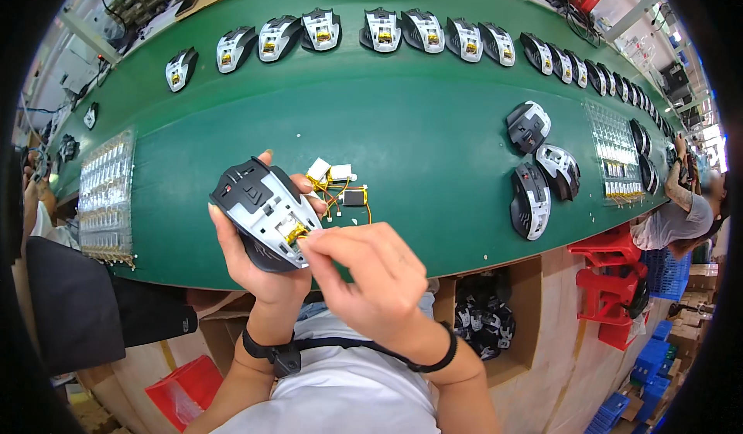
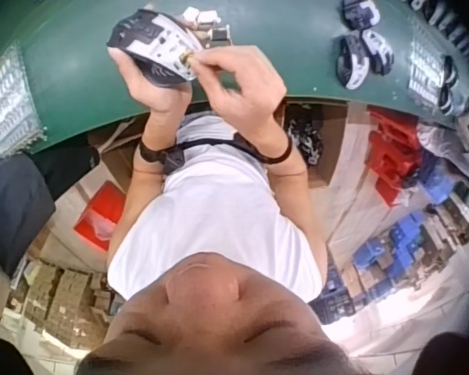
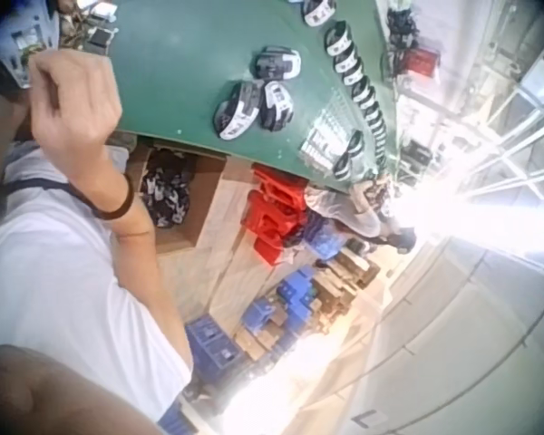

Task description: The person assembles computer mice by inserting small batteries into the bottom compartment of each unit. They pick up a mouse from a cardboard box, insert a battery, and place the finished unit on a green workbench. The process is repeated for multiple units.

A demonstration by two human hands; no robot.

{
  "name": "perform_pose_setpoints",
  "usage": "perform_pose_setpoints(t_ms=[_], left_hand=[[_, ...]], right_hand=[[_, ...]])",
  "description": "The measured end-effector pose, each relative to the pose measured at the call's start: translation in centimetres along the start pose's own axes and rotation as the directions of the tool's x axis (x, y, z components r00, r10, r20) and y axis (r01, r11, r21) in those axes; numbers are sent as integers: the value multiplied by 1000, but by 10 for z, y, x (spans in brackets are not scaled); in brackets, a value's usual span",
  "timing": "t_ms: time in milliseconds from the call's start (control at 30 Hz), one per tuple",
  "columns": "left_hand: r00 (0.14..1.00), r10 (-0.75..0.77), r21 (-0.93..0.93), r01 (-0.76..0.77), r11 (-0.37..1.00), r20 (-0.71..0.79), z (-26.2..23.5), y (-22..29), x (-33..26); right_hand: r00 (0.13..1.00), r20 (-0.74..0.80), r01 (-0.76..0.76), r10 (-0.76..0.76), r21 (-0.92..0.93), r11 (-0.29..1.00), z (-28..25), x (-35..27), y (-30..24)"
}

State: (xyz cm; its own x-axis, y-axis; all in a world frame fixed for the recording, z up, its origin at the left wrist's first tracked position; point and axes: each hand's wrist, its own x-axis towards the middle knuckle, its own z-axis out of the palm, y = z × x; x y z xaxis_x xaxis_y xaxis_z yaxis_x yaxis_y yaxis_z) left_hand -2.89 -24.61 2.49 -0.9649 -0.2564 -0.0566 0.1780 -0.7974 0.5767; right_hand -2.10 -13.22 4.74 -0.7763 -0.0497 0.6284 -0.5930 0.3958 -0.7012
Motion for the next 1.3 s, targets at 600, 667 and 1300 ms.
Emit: perform_pose_setpoints(t_ms=[600,667,1300], left_hand=[[987,-158,-113,155,981,-19,-12,13,9],[990,-141,-138,136,981,-29,-18,13,10],[970,-234,-79,229,970,-64,-20,36,22]], right_hand=[[947,215,261,-236,-91,961,6,-17,10],[909,276,363,-312,-159,918,8,-19,4],[895,395,220,-208,14,975,7,1,2]])
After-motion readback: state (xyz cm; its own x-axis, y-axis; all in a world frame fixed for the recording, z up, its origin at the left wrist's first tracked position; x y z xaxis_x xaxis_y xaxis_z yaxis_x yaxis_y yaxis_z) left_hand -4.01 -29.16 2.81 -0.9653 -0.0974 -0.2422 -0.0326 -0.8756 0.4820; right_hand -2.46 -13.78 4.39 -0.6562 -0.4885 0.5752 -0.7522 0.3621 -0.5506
